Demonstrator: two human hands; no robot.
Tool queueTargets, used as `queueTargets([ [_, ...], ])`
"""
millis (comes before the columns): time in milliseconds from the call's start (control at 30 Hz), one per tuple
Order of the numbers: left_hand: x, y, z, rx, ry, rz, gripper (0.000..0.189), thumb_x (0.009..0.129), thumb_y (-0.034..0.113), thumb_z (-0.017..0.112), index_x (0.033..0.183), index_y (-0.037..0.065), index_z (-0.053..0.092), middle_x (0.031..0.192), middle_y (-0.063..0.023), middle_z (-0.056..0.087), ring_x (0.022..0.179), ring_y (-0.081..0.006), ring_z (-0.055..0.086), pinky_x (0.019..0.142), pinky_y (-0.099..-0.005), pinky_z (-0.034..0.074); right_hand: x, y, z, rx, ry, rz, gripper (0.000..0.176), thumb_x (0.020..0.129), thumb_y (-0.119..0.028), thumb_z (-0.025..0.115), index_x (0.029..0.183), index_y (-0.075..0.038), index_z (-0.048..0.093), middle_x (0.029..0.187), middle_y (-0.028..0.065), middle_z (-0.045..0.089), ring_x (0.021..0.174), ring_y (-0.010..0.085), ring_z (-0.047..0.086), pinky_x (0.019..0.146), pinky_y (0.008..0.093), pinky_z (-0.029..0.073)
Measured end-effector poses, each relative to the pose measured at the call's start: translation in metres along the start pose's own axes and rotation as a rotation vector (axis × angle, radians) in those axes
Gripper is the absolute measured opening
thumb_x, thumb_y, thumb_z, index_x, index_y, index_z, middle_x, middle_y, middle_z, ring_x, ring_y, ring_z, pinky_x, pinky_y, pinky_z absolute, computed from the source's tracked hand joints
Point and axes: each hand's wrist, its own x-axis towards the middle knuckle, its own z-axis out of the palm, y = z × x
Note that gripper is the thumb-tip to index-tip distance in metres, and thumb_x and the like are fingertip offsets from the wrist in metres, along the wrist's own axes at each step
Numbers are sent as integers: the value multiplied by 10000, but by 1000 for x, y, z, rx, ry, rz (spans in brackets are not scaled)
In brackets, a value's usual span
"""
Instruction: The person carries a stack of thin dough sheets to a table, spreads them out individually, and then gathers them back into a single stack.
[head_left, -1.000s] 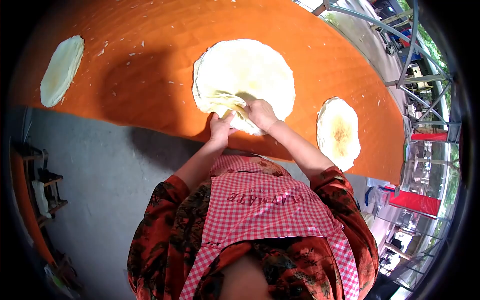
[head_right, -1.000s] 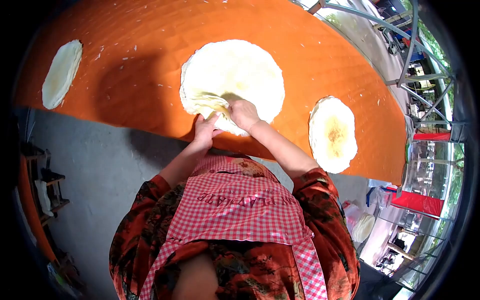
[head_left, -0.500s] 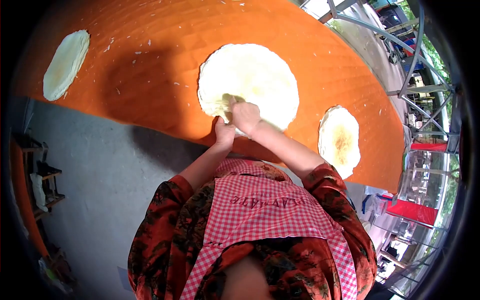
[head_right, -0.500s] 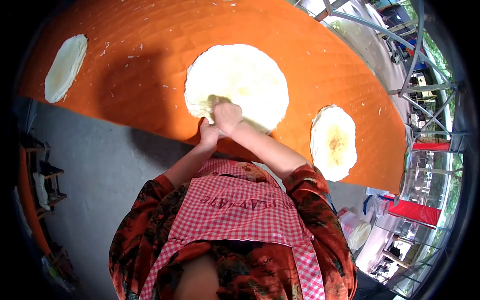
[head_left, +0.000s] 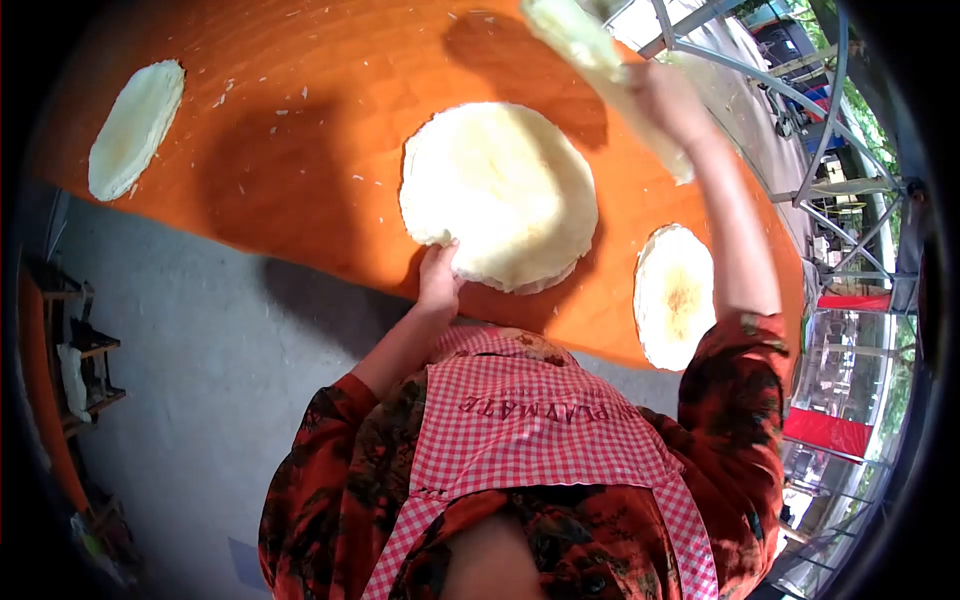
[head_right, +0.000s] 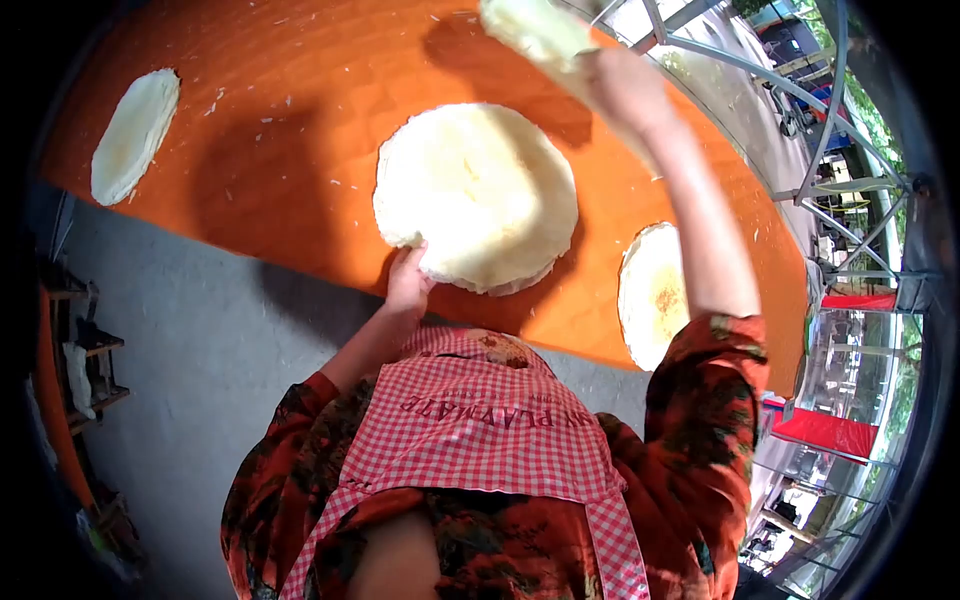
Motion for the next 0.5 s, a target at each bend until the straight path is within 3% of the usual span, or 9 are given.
queueTargets([
  [33,2,2,-3,-11,-99,-13,425,884,117,594,1273,44,440,1227,-108,561,1117,-241,569,910,-406,485,-20,-18,29,46,2,18,175,749,-151,605,856,-39,687,779,209,643,758,379,631,672,452,498],
  [67,2,5,-3,3,-121,-50,441,875,83,580,1284,53,419,1217,-109,561,1114,-244,566,918,-409,481,-36,-28,65,14,-100,-39,227,757,-136,569,941,-86,693,757,203,635,725,369,625,639,454,494],
  [133,-2,8,0,78,-166,-97,478,854,17,551,1298,71,386,1206,-108,556,1101,-250,566,921,-408,481,-85,-100,92,274,70,-33,307,818,-295,632,1041,-86,663,806,141,664,693,295,654,602,406,525],
  [167,-4,9,-1,142,-184,-109,497,842,-14,536,1302,80,375,1205,-107,552,1092,-252,568,916,-405,485,-101,-122,119,329,36,-21,335,805,-319,671,1036,-76,661,835,118,676,671,245,662,584,367,538],
  [233,-8,10,-3,221,-202,-133,524,820,-68,506,1298,93,363,1200,-107,545,1070,-255,574,905,-396,494,-139,-129,226,383,-46,-174,304,780,-253,700,1012,-60,666,855,117,679,643,215,657,558,345,544],
  [300,-9,9,-3,245,-212,-152,539,801,-113,477,1282,100,362,1194,-110,540,1047,-256,580,892,-385,502,-150,-147,218,364,54,-219,248,759,-200,711,957,-53,679,817,135,673,609,223,645,533,351,540],
  [333,-8,9,-3,258,-215,-129,529,802,-117,478,1272,97,365,1206,-115,533,1055,-255,579,891,-384,505,-149,-145,213,404,-20,-167,226,747,-152,698,953,-59,687,760,129,666,618,226,648,518,354,533],
  [467,-5,2,4,256,-214,-52,486,831,-87,504,1260,87,354,1248,-138,509,1097,-261,562,863,-384,521,-127,-121,203,503,-361,4,236,808,-129,577,1012,-115,695,819,168,671,754,317,648,708,418,516],
  [500,-5,0,6,237,-200,-29,477,845,-67,517,1264,85,346,1256,-144,503,1111,-264,555,850,-385,526,-128,-122,204,501,-344,-7,236,805,-126,580,1009,-118,697,819,169,670,761,315,648,711,418,515],
])
